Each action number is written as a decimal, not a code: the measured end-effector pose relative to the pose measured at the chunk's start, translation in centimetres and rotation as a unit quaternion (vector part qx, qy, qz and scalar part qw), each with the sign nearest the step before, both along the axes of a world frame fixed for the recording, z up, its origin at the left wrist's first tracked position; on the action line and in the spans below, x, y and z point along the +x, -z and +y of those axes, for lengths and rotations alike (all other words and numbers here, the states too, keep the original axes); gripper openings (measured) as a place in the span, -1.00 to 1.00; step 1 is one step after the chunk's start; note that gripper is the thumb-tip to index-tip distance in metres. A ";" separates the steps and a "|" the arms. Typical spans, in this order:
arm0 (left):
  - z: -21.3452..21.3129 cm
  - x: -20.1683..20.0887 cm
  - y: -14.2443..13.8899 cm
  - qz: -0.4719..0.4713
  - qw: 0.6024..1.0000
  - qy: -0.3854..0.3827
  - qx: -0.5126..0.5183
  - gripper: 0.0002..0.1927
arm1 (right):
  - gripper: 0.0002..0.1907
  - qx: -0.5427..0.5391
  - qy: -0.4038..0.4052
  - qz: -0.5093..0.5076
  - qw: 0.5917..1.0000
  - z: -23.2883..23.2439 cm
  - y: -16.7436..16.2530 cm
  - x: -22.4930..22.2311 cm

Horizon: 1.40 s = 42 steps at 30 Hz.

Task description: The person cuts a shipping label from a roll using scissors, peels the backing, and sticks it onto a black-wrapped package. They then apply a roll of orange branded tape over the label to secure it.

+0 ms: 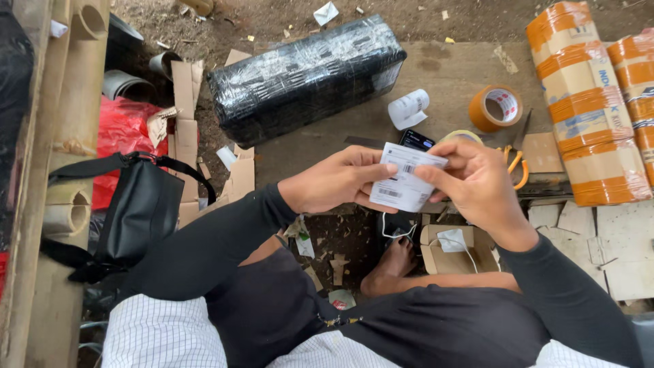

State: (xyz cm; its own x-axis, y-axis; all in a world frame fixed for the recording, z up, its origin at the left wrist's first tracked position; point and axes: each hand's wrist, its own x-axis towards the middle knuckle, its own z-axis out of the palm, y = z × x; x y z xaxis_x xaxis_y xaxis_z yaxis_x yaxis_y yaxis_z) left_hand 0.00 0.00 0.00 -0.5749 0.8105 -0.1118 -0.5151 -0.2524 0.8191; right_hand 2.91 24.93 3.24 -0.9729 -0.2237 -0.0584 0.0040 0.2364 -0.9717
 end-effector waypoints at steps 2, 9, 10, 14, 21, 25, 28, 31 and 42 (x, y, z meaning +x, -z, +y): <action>-0.1 0.0 0.4 -0.023 0.999 0.022 0.023 -0.56 | -0.79 0.055 0.032 0.039 0.997 0.3 -0.1 0.8; 0.0 -0.1 0.9 -0.039 0.996 0.062 0.060 -0.52 | -0.56 0.010 -0.014 0.080 0.997 1.3 -1.2 1.1; 0.0 -0.1 0.9 -0.044 0.995 0.064 0.060 -0.52 | -0.56 0.021 -0.010 0.076 0.997 1.3 -1.2 1.2; -0.1 0.1 1.2 -0.051 0.995 0.067 0.056 -0.52 | -0.55 0.043 -0.005 0.084 0.996 1.2 -1.0 1.4; -0.1 0.1 1.3 -0.045 0.995 0.071 0.046 -0.52 | -0.52 0.040 0.005 0.078 0.996 1.1 -1.0 1.6; -0.2 0.1 1.4 -0.044 0.996 0.071 0.041 -0.52 | -0.51 0.038 0.002 0.078 0.996 1.0 -0.9 1.5; -0.3 0.1 1.4 -0.040 0.996 0.070 0.038 -0.52 | -0.51 0.038 -0.002 0.086 0.996 1.1 -0.8 1.6; 0.0 0.1 1.4 -0.037 0.996 0.068 0.043 -0.52 | -0.51 0.013 0.000 0.073 0.997 1.2 -1.1 1.8; 0.0 0.1 1.3 0.018 1.000 0.014 -0.006 -0.51 | -0.37 -0.009 -0.039 0.014 0.999 1.4 -1.1 1.7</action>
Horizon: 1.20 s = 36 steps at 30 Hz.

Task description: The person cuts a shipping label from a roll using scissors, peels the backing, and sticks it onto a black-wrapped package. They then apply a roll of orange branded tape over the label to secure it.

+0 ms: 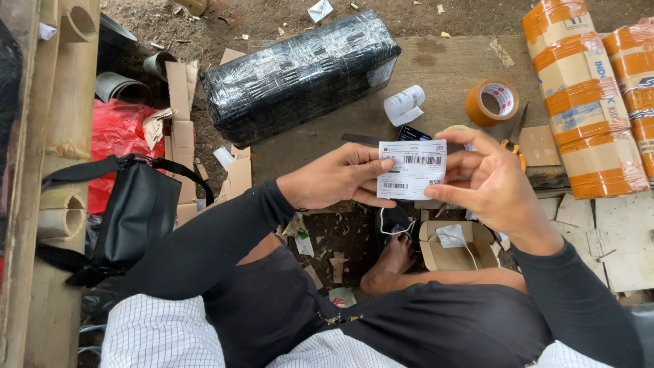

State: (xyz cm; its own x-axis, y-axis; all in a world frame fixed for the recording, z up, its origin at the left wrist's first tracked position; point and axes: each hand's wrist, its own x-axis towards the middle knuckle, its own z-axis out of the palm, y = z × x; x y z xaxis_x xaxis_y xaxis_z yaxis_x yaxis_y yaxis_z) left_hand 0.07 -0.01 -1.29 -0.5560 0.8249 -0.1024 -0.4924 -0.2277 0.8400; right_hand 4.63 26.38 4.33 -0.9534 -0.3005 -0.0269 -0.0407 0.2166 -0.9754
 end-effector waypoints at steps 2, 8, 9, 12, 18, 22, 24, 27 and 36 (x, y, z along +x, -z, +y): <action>0.4 0.2 0.0 0.047 0.998 -0.019 -0.028 -0.53 | -0.53 0.023 0.022 -0.043 0.999 0.0 0.8 -0.4; 1.4 0.6 0.5 0.125 0.988 -0.041 -0.080 -0.56 | -0.77 -0.067 -0.014 -0.015 0.998 0.5 2.3 -1.0; 1.4 0.6 0.6 0.118 0.990 -0.038 -0.074 -0.57 | -0.79 -0.085 0.014 -0.013 0.996 0.4 2.4 -0.9; 1.4 0.8 0.9 0.135 0.987 -0.016 -0.085 -0.55 | -0.81 -0.057 0.077 0.057 0.994 -0.1 2.6 -0.5; 1.3 0.7 0.2 0.213 0.961 -0.138 -0.114 -0.66 | -0.78 0.018 0.072 0.125 0.989 -0.7 1.5 0.6; 0.7 0.2 -1.2 0.188 0.964 -0.170 -0.079 -0.68 | -0.69 -0.068 0.030 0.036 0.997 -1.1 0.9 0.6; 0.5 0.3 -1.9 0.210 0.962 -0.163 -0.056 -0.68 | -0.71 -0.071 0.029 0.031 0.997 -1.1 0.8 0.7; 0.3 0.8 -2.8 0.302 0.928 -0.200 -0.093 -0.67 | -0.77 -0.064 0.013 0.033 0.997 -0.8 0.8 1.0; 0.8 1.7 -2.9 0.332 0.930 -0.136 -0.082 -0.83 | -0.86 0.010 -0.004 0.077 0.997 -1.2 0.7 2.1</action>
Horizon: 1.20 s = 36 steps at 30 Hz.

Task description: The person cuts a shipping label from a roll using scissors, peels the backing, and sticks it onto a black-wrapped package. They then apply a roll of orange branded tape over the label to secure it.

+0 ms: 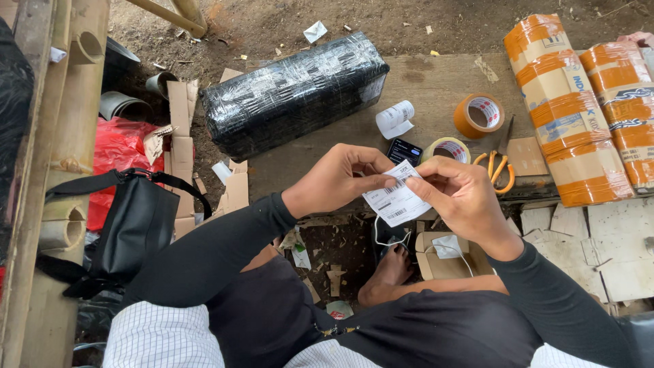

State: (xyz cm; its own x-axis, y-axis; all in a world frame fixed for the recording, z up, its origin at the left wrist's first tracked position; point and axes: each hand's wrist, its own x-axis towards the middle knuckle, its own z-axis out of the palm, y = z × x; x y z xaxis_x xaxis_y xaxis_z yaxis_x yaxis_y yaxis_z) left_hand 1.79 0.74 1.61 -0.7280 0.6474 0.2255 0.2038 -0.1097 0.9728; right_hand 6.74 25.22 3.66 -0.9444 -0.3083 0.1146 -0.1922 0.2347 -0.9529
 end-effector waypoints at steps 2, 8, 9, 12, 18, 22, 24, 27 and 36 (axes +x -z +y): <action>-0.1 0.0 0.2 0.019 0.999 -0.014 -0.021 -0.84 | -0.82 -0.019 0.005 -0.013 1.000 -0.1 -0.2 0.0; 0.1 0.2 0.3 -0.041 0.999 -0.004 0.015 -0.79 | -0.85 -0.019 0.020 -0.022 0.999 -0.4 -0.5 -0.3; 0.2 0.2 0.2 -0.082 0.996 0.005 0.032 -0.78 | -0.85 -0.015 0.008 -0.007 1.000 -0.4 -0.5 -0.2; 0.2 0.1 0.1 -0.150 0.988 0.023 0.025 -0.76 | -0.85 -0.004 -0.012 0.008 1.000 -0.2 -0.7 0.0; 0.0 0.1 0.1 -0.208 0.973 0.083 0.052 -0.75 | -0.82 0.017 0.005 -0.051 0.999 0.2 -0.9 0.3; 0.0 0.0 0.4 -0.206 0.972 0.094 0.054 -0.74 | -0.81 0.011 -0.010 -0.038 0.999 0.2 -0.9 0.5; 0.0 0.0 0.7 -0.213 0.970 0.100 0.060 -0.74 | -0.81 0.010 -0.012 -0.036 0.999 0.2 -0.8 0.5; 0.0 0.0 1.0 -0.214 0.967 0.113 0.077 -0.73 | -0.82 0.010 -0.008 -0.039 0.999 0.2 -0.8 0.5; 0.0 0.2 0.9 -0.220 0.968 0.091 0.086 -0.80 | -0.83 -0.002 0.000 -0.056 0.998 -0.2 -0.7 0.3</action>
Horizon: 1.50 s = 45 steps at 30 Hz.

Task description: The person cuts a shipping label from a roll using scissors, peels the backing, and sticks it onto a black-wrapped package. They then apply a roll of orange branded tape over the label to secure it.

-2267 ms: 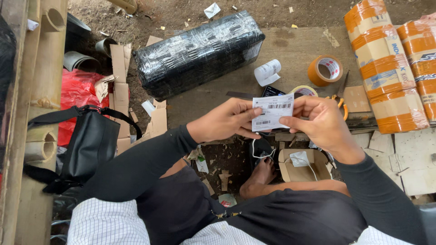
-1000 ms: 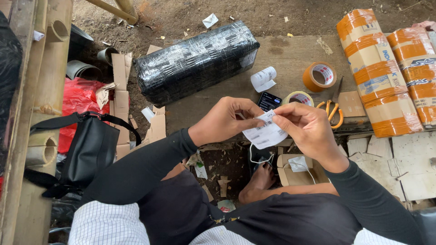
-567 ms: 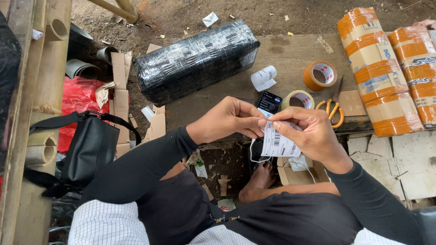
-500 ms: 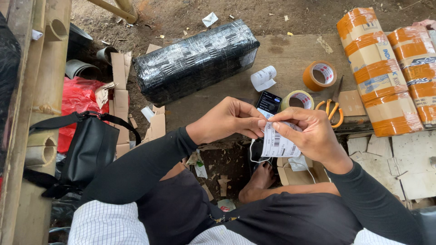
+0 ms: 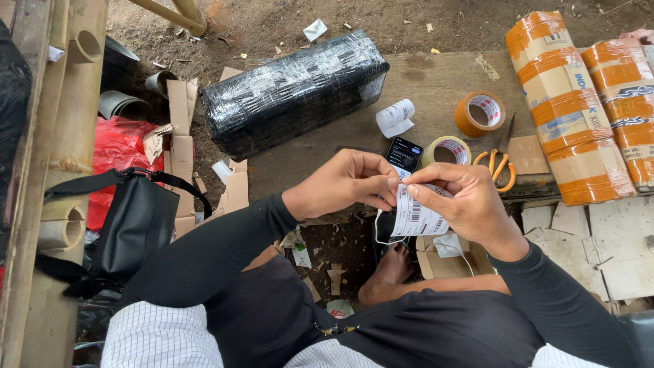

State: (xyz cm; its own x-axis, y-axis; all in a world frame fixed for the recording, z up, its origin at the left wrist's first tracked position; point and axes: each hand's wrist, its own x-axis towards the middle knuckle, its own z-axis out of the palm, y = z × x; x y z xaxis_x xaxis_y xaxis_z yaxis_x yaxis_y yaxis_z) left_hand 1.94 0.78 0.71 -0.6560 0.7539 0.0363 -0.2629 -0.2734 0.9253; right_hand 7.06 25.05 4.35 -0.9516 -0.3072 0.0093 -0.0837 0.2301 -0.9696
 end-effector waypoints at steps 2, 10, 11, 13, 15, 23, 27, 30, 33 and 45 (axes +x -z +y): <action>-0.2 -0.1 -0.2 0.019 0.999 -0.017 -0.025 -0.79 | -0.85 -0.008 0.003 0.003 1.000 -0.1 0.0 -0.1; -0.2 0.0 -0.4 0.009 1.000 -0.011 -0.024 -0.78 | -0.86 -0.009 0.006 0.007 1.000 -0.2 0.0 0.0; -0.2 0.0 -0.4 0.010 1.000 -0.009 -0.024 -0.78 | -0.86 -0.009 0.006 0.004 1.000 -0.2 0.0 0.0; -0.1 0.0 -0.2 0.015 0.999 -0.008 -0.027 -0.78 | -0.86 -0.008 -0.006 0.016 1.000 -0.2 0.0 0.1; 0.0 0.0 -0.1 0.021 0.999 -0.009 -0.035 -0.78 | -0.87 -0.008 -0.009 0.015 1.000 -0.2 0.0 0.1; 0.0 0.2 -0.1 0.017 0.999 -0.010 -0.036 -0.80 | -0.86 -0.003 -0.002 -0.007 1.000 -0.5 0.2 0.3; -0.2 -0.1 -0.3 0.012 0.999 -0.013 -0.034 -0.80 | -0.86 0.005 0.005 0.004 1.000 -0.6 0.3 0.1; -0.3 -0.2 -0.3 0.006 0.999 -0.016 -0.044 -0.80 | -0.86 0.006 0.004 0.007 1.000 -0.6 0.3 -0.1; -0.1 -0.3 -0.3 0.004 0.999 -0.011 -0.038 -0.81 | -0.86 0.008 0.005 0.012 1.000 -0.5 0.3 -0.1; 0.2 -0.3 -0.2 0.019 0.998 -0.020 -0.050 -0.81 | -0.86 0.034 0.009 0.032 0.999 -0.8 -0.1 0.2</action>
State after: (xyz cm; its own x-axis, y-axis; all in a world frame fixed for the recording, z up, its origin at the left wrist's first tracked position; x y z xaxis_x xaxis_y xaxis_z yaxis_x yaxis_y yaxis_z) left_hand 1.68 1.01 0.91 -0.6850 0.7284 -0.0126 -0.2180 -0.1885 0.9576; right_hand 7.28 24.26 4.41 -0.9550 -0.2922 0.0504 -0.1407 0.2968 -0.9445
